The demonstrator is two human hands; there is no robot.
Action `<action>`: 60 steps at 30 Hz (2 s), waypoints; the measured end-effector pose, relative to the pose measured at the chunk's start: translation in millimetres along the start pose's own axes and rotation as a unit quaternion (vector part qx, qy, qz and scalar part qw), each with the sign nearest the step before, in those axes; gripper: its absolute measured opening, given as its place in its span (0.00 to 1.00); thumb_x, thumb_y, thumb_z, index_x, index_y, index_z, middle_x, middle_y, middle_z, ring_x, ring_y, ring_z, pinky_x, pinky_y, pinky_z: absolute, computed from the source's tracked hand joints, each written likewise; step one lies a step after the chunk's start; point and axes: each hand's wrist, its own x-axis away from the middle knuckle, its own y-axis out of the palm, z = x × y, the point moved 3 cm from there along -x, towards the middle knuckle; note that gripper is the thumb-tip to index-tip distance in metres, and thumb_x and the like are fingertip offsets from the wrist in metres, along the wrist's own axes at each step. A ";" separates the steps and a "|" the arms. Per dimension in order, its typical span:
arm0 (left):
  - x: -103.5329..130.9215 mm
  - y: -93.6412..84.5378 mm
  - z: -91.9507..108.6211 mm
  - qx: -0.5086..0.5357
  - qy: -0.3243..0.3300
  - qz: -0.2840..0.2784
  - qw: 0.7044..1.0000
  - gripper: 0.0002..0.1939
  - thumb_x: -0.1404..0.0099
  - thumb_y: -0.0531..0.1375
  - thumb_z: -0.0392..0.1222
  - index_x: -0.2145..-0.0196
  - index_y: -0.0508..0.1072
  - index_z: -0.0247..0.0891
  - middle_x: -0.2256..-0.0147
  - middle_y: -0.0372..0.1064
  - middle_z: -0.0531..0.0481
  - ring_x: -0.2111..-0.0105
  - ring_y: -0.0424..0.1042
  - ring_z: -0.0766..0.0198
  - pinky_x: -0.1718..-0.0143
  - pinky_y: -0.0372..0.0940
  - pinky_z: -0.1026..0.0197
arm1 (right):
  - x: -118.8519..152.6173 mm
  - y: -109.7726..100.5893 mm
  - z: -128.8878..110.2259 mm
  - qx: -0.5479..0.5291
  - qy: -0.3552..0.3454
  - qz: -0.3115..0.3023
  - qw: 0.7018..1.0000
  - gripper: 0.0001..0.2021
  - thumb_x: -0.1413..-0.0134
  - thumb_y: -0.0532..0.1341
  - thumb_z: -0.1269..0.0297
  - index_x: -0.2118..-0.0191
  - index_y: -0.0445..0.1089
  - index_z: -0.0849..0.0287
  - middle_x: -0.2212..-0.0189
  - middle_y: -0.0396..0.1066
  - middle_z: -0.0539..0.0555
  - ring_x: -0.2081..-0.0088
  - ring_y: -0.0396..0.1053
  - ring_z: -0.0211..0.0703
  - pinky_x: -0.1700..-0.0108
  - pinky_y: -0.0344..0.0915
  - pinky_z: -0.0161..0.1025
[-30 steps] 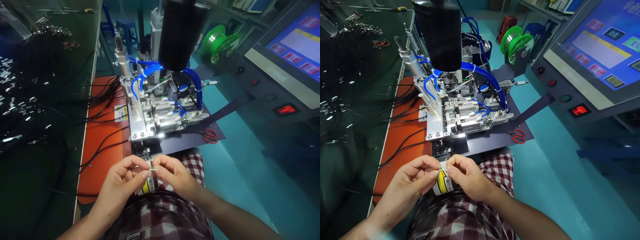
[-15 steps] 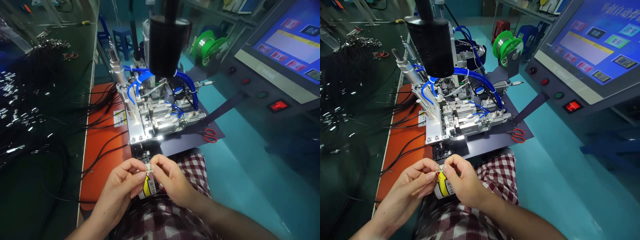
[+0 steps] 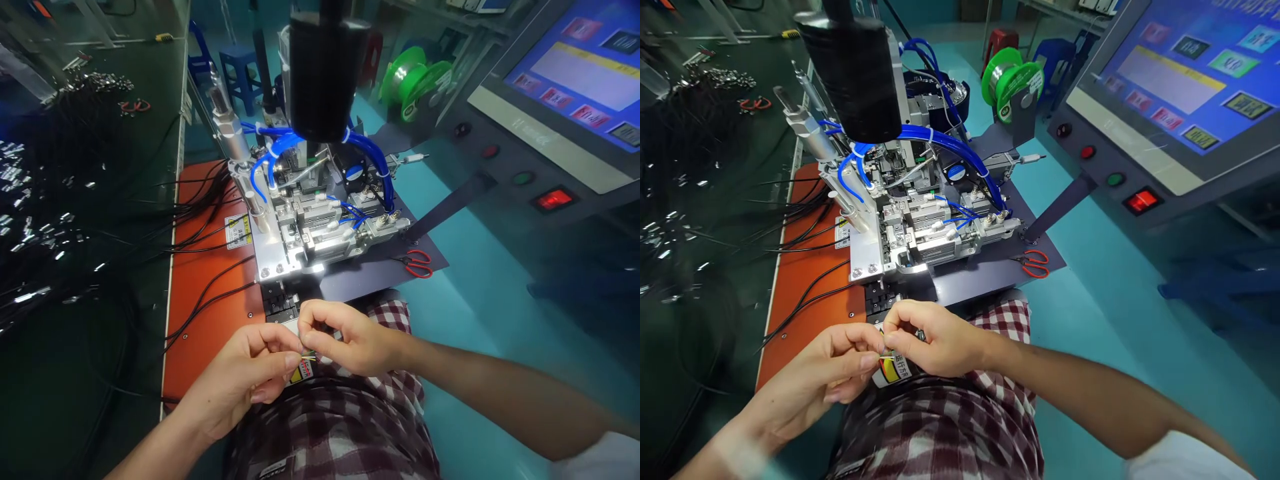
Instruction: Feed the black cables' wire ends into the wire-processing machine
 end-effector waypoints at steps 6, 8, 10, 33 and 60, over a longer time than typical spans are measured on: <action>-2.7 -1.5 -2.2 -0.035 0.019 0.035 0.999 0.10 0.48 0.68 0.42 0.74 0.72 0.33 0.84 0.55 0.60 0.86 0.47 0.80 0.84 0.38 0.70 | 0.1 -4.1 4.3 0.040 0.001 -0.021 0.999 0.06 0.39 0.53 0.71 0.69 0.59 0.59 0.73 0.58 0.48 0.73 0.56 0.36 0.70 0.57 0.34; -4.0 -2.1 -3.7 -0.049 0.031 0.051 0.997 0.10 0.47 0.67 0.42 0.75 0.72 0.33 0.84 0.54 0.60 0.86 0.47 0.79 0.84 0.38 0.70 | -0.5 -5.2 5.5 0.059 -0.004 -0.025 0.998 0.06 0.40 0.53 0.71 0.69 0.60 0.59 0.72 0.59 0.48 0.73 0.57 0.36 0.70 0.57 0.34; -5.3 -2.4 -5.1 -0.059 0.044 0.063 0.995 0.10 0.46 0.67 0.42 0.75 0.71 0.34 0.85 0.52 0.61 0.86 0.47 0.78 0.83 0.38 0.69 | -1.8 -6.1 5.8 0.077 -0.015 -0.018 0.997 0.05 0.40 0.53 0.71 0.69 0.60 0.59 0.72 0.60 0.48 0.72 0.57 0.36 0.69 0.57 0.35; -10.0 -9.7 -2.2 -0.065 0.112 0.135 0.982 0.11 0.43 0.64 0.46 0.72 0.72 0.34 0.85 0.52 0.61 0.84 0.47 0.75 0.82 0.42 0.67 | 6.4 19.7 14.3 0.072 0.056 0.244 0.966 0.05 0.44 0.58 0.73 0.71 0.65 0.59 0.74 0.64 0.48 0.72 0.62 0.37 0.68 0.59 0.34; -12.0 -8.4 -1.9 -0.046 0.098 0.117 0.987 0.10 0.42 0.62 0.43 0.74 0.70 0.34 0.87 0.53 0.61 0.86 0.46 0.76 0.83 0.41 0.68 | 9.4 24.5 28.7 -0.003 0.122 0.294 0.948 0.03 0.47 0.63 0.67 0.70 0.72 0.59 0.76 0.70 0.49 0.75 0.64 0.38 0.73 0.62 0.35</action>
